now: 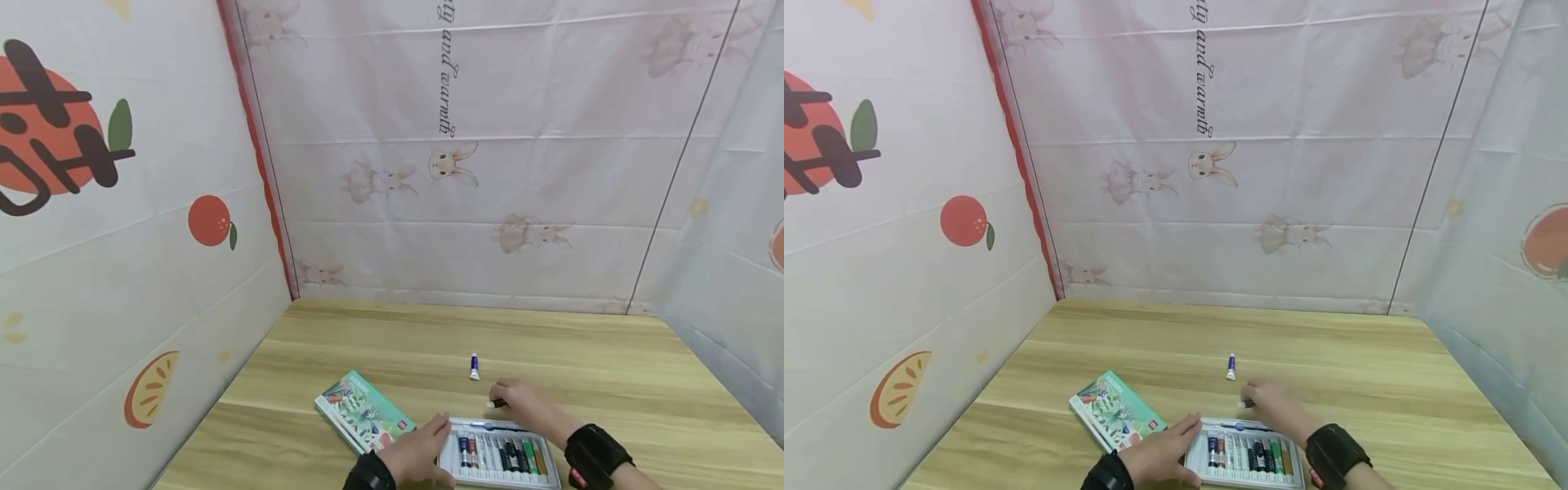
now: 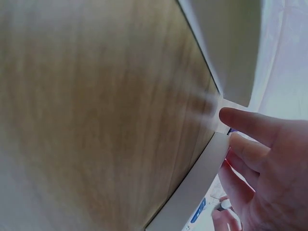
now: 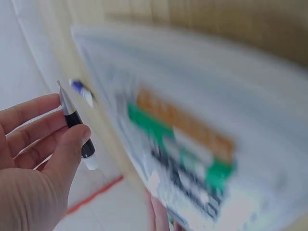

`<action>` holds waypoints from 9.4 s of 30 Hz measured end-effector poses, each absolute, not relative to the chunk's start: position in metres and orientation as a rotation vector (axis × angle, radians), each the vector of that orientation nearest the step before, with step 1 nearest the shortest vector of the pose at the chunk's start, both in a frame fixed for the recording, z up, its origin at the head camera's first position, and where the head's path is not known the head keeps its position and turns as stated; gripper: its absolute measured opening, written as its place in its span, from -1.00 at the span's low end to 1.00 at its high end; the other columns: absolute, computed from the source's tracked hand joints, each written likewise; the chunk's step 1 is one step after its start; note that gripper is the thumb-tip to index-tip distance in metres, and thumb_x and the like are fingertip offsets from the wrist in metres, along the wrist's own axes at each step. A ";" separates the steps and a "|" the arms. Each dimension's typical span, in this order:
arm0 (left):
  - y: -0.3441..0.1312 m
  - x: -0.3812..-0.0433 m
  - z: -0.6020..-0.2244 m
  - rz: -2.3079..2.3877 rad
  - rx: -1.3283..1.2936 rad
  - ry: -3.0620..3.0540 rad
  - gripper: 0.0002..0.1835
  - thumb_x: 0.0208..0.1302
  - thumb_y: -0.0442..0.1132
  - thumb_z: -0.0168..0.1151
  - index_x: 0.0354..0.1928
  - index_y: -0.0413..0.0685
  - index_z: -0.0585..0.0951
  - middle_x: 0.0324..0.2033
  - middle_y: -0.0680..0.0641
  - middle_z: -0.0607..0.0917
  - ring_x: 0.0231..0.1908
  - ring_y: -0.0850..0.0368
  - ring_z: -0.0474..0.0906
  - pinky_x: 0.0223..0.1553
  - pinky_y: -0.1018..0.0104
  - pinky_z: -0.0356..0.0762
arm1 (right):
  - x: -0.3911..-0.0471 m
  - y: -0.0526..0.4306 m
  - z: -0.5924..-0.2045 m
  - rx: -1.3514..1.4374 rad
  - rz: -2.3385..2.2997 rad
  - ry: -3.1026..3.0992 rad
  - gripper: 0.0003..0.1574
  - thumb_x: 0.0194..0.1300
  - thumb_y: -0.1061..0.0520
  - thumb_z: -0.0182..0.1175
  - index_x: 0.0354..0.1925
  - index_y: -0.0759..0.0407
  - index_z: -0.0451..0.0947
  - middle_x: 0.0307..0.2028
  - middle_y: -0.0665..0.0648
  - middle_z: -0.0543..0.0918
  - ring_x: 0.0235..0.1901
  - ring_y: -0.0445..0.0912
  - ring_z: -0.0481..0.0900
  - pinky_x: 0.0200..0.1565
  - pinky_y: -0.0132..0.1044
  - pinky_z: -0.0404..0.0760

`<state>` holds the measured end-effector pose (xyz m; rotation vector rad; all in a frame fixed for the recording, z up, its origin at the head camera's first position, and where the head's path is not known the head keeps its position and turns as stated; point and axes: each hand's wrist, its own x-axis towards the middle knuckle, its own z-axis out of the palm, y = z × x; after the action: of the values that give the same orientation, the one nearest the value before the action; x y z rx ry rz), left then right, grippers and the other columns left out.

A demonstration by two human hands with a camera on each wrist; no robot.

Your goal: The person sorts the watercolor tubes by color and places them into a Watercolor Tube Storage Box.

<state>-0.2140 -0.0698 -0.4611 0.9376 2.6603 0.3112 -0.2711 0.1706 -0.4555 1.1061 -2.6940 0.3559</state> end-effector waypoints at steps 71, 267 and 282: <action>-0.071 -0.214 -0.459 0.269 1.034 2.695 -0.08 -0.19 0.32 -0.06 0.20 -0.09 0.07 0.18 -0.06 0.02 0.13 0.17 -0.03 -0.07 0.39 0.24 | -0.230 0.114 -0.467 1.746 0.569 -2.443 -0.85 0.05 0.11 0.09 -0.36 0.01 0.57 -0.30 -0.13 0.46 -0.29 -0.41 0.37 -0.32 -0.64 0.35; -0.024 -0.182 -0.456 0.095 0.962 2.729 -0.21 -0.06 0.30 -0.22 0.17 -0.05 0.14 0.15 -0.03 0.14 0.13 0.12 0.02 -0.01 0.33 0.17 | -0.163 0.154 -0.459 0.544 0.817 -3.206 -0.02 -0.08 -0.37 -0.05 0.04 0.38 0.22 0.02 0.37 0.24 0.02 0.28 0.08 -0.10 0.18 0.10; -0.007 -0.176 -0.455 -0.074 0.840 2.854 -0.24 -0.06 0.26 -0.06 0.13 -0.08 0.23 0.12 -0.02 0.19 0.12 0.16 0.02 0.03 0.36 0.11 | -0.170 0.129 -0.464 0.439 0.330 -3.076 0.03 -0.24 -0.53 -0.19 -0.02 0.17 0.38 -0.07 0.30 0.36 -0.10 0.23 0.29 -0.16 0.15 0.22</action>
<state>-0.1765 -0.0068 -0.4554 0.8404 2.8542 -0.0739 -0.1705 0.1285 -0.4641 0.4385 -3.0760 0.3305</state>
